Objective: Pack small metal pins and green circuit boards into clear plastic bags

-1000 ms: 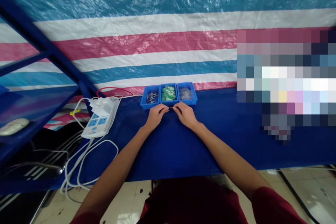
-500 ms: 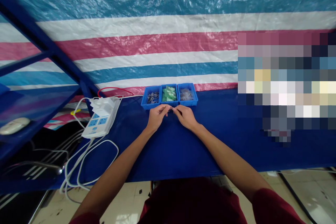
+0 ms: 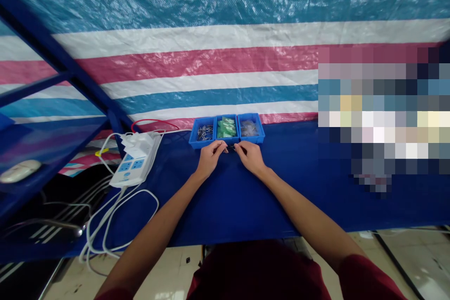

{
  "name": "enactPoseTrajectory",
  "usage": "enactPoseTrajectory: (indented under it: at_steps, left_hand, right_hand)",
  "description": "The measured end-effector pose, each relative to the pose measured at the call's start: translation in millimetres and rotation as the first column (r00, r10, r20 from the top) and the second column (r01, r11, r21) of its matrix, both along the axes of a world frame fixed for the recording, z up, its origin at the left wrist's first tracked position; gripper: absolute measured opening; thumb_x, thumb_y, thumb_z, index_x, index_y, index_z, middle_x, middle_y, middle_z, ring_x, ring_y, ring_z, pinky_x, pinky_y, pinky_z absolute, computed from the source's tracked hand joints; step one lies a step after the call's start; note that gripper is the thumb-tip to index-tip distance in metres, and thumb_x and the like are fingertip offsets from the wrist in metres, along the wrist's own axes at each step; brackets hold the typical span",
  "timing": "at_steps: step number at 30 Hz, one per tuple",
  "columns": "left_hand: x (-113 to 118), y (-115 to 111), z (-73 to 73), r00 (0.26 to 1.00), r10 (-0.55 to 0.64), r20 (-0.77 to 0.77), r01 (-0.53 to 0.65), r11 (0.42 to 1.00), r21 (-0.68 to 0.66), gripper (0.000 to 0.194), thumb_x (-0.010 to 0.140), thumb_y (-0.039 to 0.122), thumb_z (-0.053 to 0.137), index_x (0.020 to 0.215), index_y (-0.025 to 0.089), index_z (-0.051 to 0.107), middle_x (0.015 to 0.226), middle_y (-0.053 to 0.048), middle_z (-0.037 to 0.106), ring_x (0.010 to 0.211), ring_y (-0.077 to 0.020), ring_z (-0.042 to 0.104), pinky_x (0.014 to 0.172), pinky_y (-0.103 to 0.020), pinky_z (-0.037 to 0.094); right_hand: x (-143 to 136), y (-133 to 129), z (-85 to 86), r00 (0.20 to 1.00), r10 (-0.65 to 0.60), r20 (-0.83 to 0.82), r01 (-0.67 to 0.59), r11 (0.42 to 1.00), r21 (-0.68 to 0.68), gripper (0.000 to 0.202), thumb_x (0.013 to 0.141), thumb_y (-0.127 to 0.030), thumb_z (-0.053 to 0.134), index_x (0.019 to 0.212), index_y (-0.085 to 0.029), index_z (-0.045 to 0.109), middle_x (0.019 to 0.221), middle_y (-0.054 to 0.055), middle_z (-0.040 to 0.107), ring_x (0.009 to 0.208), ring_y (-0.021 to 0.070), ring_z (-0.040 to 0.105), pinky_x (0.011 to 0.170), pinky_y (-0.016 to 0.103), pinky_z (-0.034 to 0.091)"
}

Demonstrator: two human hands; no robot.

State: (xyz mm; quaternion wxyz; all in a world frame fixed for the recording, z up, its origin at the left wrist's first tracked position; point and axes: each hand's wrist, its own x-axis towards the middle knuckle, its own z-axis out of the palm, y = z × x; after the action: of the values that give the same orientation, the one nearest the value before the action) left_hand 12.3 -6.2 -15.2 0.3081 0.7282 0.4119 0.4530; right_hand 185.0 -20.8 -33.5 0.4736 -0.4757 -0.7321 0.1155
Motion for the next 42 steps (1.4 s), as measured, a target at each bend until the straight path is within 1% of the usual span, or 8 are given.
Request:
enactPoseTrajectory:
  at_steps: [5, 8, 11, 20, 23, 26, 32, 42]
  left_hand:
    - [-1.8, 0.9, -2.9, 0.994, 0.043, -0.098, -0.041, 0.999, 0.022, 0.033, 0.09, 0.044, 0.051, 0.089, 0.016, 0.067, 0.067, 0.0, 0.063, 0.062, -0.0138, 0.058, 0.066, -0.024, 0.046]
    - [-1.6, 0.8, -1.8, 0.993, 0.027, -0.111, -0.021, 0.999, 0.049, 0.033, 0.091, 0.042, 0.049, 0.095, 0.016, 0.069, 0.078, -0.003, 0.068, 0.07, -0.0156, 0.061, 0.071, -0.026, 0.047]
    - [-1.1, 0.6, -0.3, 0.992, -0.011, -0.123, 0.023, 0.996, 0.09, 0.033, 0.092, 0.041, 0.048, 0.094, 0.017, 0.071, 0.09, -0.006, 0.069, 0.081, -0.0178, 0.063, 0.079, -0.028, 0.047]
    - [-2.2, 3.3, -5.1, 0.995, 0.036, -0.09, -0.028, 0.996, 0.081, 0.028, 0.089, 0.04, 0.054, 0.087, 0.018, 0.071, 0.087, -0.005, 0.07, 0.079, -0.0178, 0.063, 0.075, -0.028, 0.047]
    - [-1.8, 3.4, -6.5, 0.997, 0.056, -0.055, -0.054, 0.998, 0.033, 0.025, 0.086, 0.04, 0.058, 0.087, 0.017, 0.068, 0.076, -0.001, 0.067, 0.063, -0.0136, 0.057, 0.062, -0.024, 0.043]
    - [-1.7, 3.1, -7.3, 0.998, 0.065, -0.005, -0.065, 0.998, -0.018, 0.023, 0.083, 0.04, 0.061, 0.092, 0.018, 0.061, 0.058, 0.006, 0.054, 0.048, -0.0086, 0.044, 0.051, -0.021, 0.033]
    - [-1.2, 2.5, -6.9, 0.998, 0.026, 0.056, -0.022, 0.997, -0.071, 0.025, 0.081, 0.04, 0.063, 0.088, 0.019, 0.052, 0.056, 0.008, 0.05, 0.048, -0.0076, 0.042, 0.051, -0.02, 0.031]
    - [-1.2, 0.4, -3.6, 0.998, -0.012, 0.057, 0.017, 0.996, -0.089, 0.026, 0.081, 0.042, 0.063, 0.086, 0.018, 0.054, 0.051, 0.008, 0.047, 0.045, -0.0067, 0.039, 0.049, -0.02, 0.03]
  right_hand:
    - [0.4, 0.1, -0.3, 1.0, -0.024, -0.006, 0.024, 1.0, -0.015, 0.036, 0.096, -0.036, 0.04, 0.069, -0.019, 0.058, 0.067, 0.003, 0.063, 0.062, 0.0148, 0.057, 0.063, 0.026, 0.04]
    - [0.5, -0.3, 0.3, 1.0, -0.015, -0.012, 0.015, 1.0, -0.021, 0.037, 0.095, -0.037, 0.039, 0.07, -0.019, 0.058, 0.068, 0.004, 0.063, 0.063, 0.0154, 0.057, 0.063, 0.027, 0.04]
    - [0.6, -0.7, 1.4, 1.0, -0.015, -0.024, 0.015, 1.0, -0.024, 0.037, 0.095, -0.037, 0.039, 0.07, -0.019, 0.059, 0.068, 0.005, 0.063, 0.063, 0.0162, 0.057, 0.064, 0.028, 0.041]
    - [0.9, -0.8, 1.3, 0.998, -0.038, -0.045, 0.038, 0.999, -0.014, 0.035, 0.095, -0.037, 0.04, 0.073, -0.019, 0.061, 0.071, 0.005, 0.064, 0.066, 0.0172, 0.058, 0.065, 0.028, 0.042]
    - [0.8, -0.5, 0.7, 0.997, -0.032, -0.064, 0.031, 1.0, -0.003, 0.031, 0.094, -0.034, 0.043, 0.077, -0.019, 0.063, 0.075, 0.005, 0.066, 0.069, 0.0172, 0.06, 0.067, 0.028, 0.044]
    - [0.7, -0.6, 0.5, 0.997, -0.008, -0.081, 0.009, 1.0, 0.01, 0.026, 0.093, -0.03, 0.045, 0.082, -0.018, 0.065, 0.08, 0.006, 0.067, 0.072, 0.0172, 0.061, 0.07, 0.028, 0.045]
    - [-0.1, -2.1, 0.9, 0.996, 0.082, -0.035, -0.082, 0.997, -0.014, 0.021, 0.091, -0.029, 0.05, 0.093, -0.019, 0.068, 0.075, 0.004, 0.063, 0.069, 0.0164, 0.058, 0.068, 0.028, 0.046]
    - [-0.8, -1.3, -1.5, 0.988, 0.152, -0.029, -0.153, 0.988, -0.029, 0.023, 0.092, -0.036, 0.051, 0.096, -0.02, 0.068, 0.074, 0.003, 0.061, 0.067, 0.0153, 0.056, 0.066, 0.027, 0.045]
